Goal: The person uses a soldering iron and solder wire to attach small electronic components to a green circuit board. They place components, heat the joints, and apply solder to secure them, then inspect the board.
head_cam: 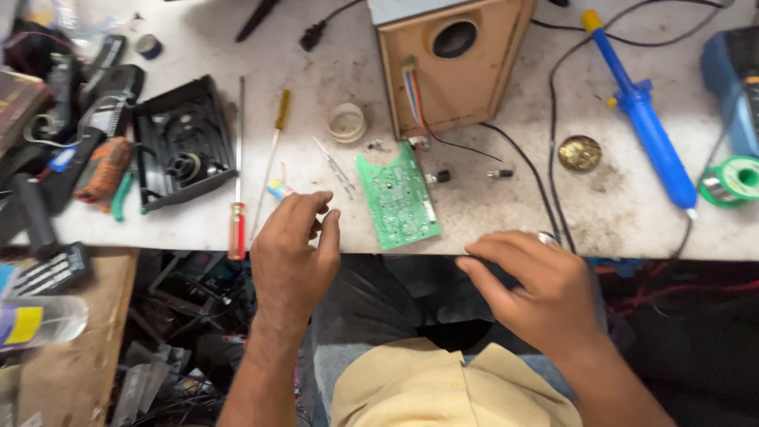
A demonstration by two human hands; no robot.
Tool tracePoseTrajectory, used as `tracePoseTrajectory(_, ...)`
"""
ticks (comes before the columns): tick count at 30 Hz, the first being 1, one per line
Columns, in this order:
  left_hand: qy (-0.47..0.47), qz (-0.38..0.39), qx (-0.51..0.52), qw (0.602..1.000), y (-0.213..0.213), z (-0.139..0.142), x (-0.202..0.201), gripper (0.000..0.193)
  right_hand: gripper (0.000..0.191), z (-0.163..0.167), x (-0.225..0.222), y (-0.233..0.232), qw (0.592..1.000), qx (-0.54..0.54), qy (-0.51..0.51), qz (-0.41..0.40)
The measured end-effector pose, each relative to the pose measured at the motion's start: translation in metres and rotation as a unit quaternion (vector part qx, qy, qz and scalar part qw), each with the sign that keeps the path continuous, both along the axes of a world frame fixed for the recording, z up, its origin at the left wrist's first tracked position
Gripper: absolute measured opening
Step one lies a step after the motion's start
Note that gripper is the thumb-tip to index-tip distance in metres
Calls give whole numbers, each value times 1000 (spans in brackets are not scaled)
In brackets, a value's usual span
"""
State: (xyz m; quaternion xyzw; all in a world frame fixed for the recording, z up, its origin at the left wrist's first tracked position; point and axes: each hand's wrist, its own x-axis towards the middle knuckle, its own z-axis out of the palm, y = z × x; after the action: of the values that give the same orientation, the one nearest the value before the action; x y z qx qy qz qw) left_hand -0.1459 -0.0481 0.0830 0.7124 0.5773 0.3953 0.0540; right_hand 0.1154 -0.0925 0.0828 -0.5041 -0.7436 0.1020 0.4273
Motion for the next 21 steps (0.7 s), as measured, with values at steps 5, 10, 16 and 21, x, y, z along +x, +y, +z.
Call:
tracePoseTrajectory(5, 6, -101, -9, 995, 3, -7, 28, 64, 12, -1, -10, 18, 998, -24, 42, -27)
tracePoseTrajectory(10, 121, -135, -30, 983, 20, -10, 39, 118, 15, -5, -7, 19, 994, -70, 81, 0)
tracePoseTrajectory(16, 115, -146, -111, 976, 39, -17, 39, 109, 18, -14, 1, 17, 997, -24, 74, -14)
tracePoseTrajectory(21, 123, -179, 25, 976, 38, -12, 53, 99, 20, -8, 14, 37, 995, 33, 3, -95)
